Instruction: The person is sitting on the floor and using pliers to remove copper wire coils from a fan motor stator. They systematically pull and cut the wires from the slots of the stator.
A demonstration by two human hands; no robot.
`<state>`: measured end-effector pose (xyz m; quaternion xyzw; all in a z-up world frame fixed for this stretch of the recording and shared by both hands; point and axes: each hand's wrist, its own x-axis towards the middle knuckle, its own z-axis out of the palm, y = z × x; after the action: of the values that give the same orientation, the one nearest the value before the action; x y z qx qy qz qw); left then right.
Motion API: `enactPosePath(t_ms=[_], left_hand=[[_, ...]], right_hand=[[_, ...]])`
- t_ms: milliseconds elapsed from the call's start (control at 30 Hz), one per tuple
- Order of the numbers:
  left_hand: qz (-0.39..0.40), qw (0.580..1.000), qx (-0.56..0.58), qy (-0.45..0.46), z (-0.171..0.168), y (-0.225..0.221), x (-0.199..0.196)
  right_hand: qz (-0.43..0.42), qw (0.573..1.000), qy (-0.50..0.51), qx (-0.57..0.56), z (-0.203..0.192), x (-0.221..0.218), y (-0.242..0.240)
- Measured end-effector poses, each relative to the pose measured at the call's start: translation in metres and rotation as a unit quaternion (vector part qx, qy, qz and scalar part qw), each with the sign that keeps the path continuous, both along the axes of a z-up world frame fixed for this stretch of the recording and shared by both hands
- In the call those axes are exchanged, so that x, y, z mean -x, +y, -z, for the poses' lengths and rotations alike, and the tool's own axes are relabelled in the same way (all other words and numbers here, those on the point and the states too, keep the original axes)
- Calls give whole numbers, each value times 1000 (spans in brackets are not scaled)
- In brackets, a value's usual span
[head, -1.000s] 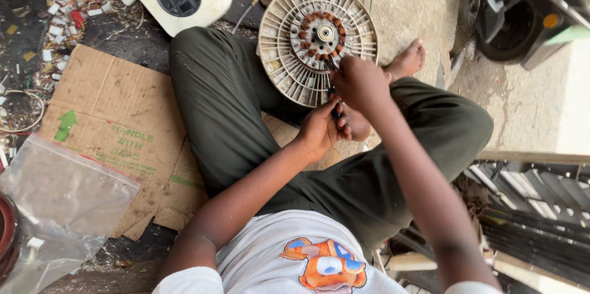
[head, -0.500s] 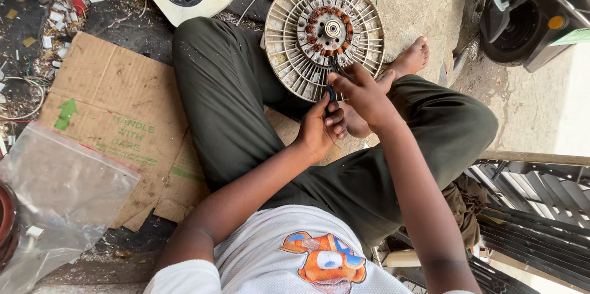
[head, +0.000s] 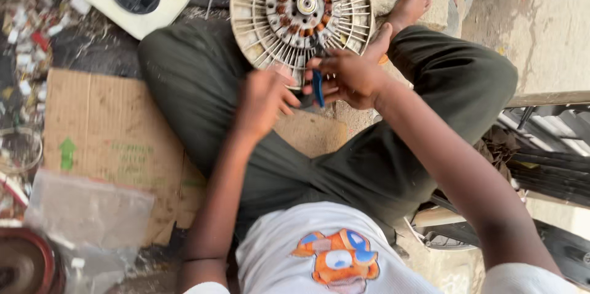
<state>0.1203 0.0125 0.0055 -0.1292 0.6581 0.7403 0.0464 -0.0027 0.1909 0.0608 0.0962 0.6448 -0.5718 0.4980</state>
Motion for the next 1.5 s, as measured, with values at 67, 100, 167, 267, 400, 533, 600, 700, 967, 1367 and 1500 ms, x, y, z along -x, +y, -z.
enactPosePath(t_ms=[67, 100, 167, 267, 400, 533, 600, 700, 967, 1367, 1500], left_hand=[[-104, 981, 78, 141, -16, -28, 25], [-135, 956, 157, 207, -22, -35, 38], [-117, 940, 249, 200, -30, -50, 78], [-114, 841, 454, 270, -31, -53, 140], [-69, 784, 533, 311, -2, -53, 183], [-21, 821, 493, 288, 26, -56, 179], [-22, 828, 483, 283, 25, -60, 179], [-18, 845, 461, 272, 15, -61, 178], [-14, 841, 467, 273, 22, -62, 178], [59, 850, 451, 266, -26, -53, 134], [58, 837, 496, 223, -8, -27, 117]], right_hand=[[13, 1000, -4, 5, -8, 0, -7], [25, 1000, -12, 5, -10, -5, -5], [8, 999, -42, 28, -11, -7, -3], [9, 997, -81, 8, -10, -10, -5], [52, 993, -106, 12, -4, -11, -15], [53, 996, -44, -48, 5, -20, -23], [41, 994, -41, -98, 8, -17, -25], [30, 992, -32, -115, 8, -16, -20], [165, 977, -29, -132, 23, -33, -21], [-52, 945, 297, -129, -7, -45, -7], [-56, 945, 261, -187, -8, -40, 8]])
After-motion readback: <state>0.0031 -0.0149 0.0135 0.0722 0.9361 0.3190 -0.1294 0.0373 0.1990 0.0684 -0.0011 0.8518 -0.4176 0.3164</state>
